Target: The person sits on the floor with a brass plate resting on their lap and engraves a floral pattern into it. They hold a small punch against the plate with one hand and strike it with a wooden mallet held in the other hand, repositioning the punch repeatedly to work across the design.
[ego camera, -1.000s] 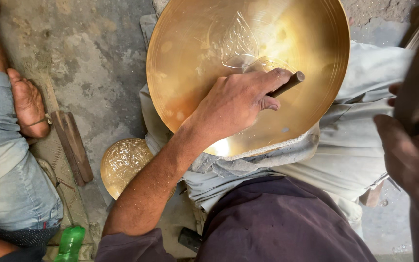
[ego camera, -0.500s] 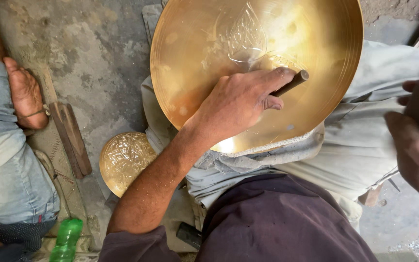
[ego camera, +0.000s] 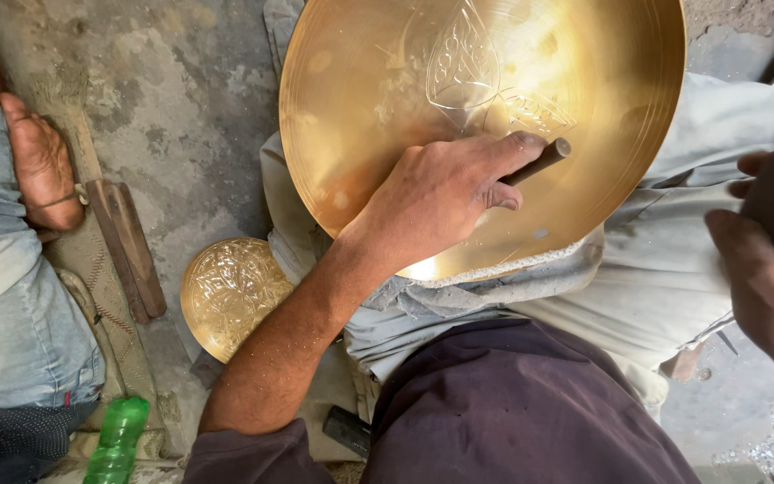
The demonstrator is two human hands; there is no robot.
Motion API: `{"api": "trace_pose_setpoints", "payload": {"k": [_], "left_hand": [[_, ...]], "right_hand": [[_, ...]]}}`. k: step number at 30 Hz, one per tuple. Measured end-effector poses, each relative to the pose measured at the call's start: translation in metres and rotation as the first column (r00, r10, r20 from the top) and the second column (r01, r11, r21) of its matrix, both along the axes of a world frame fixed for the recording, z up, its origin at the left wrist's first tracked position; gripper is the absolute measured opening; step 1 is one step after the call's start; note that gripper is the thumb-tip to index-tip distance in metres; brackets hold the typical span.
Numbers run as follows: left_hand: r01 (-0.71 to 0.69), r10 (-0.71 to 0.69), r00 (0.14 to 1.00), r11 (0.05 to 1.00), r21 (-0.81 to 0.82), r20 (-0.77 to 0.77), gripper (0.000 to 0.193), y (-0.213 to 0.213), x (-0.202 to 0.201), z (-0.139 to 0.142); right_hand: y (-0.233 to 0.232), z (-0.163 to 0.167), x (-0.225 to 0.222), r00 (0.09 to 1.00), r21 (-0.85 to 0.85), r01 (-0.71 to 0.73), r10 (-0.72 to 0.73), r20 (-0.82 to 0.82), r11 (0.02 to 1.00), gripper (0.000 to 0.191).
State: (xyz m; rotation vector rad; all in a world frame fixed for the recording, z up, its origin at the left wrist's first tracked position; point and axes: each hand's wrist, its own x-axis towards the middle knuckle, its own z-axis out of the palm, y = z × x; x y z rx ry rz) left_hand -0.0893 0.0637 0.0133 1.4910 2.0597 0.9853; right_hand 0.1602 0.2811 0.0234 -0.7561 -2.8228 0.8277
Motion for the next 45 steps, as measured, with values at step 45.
{"api": "trace_pose_setpoints", "payload": {"k": [45], "left_hand": [[-0.377, 0.365, 0.926, 0.914, 0.149, 0.099, 0.040, -0.020, -0.031, 0.034]], "right_hand": [[-0.012, 0.005, 0.019, 0.947, -0.188, 0.205, -0.243, -0.210, 0.960, 0.056]]}}
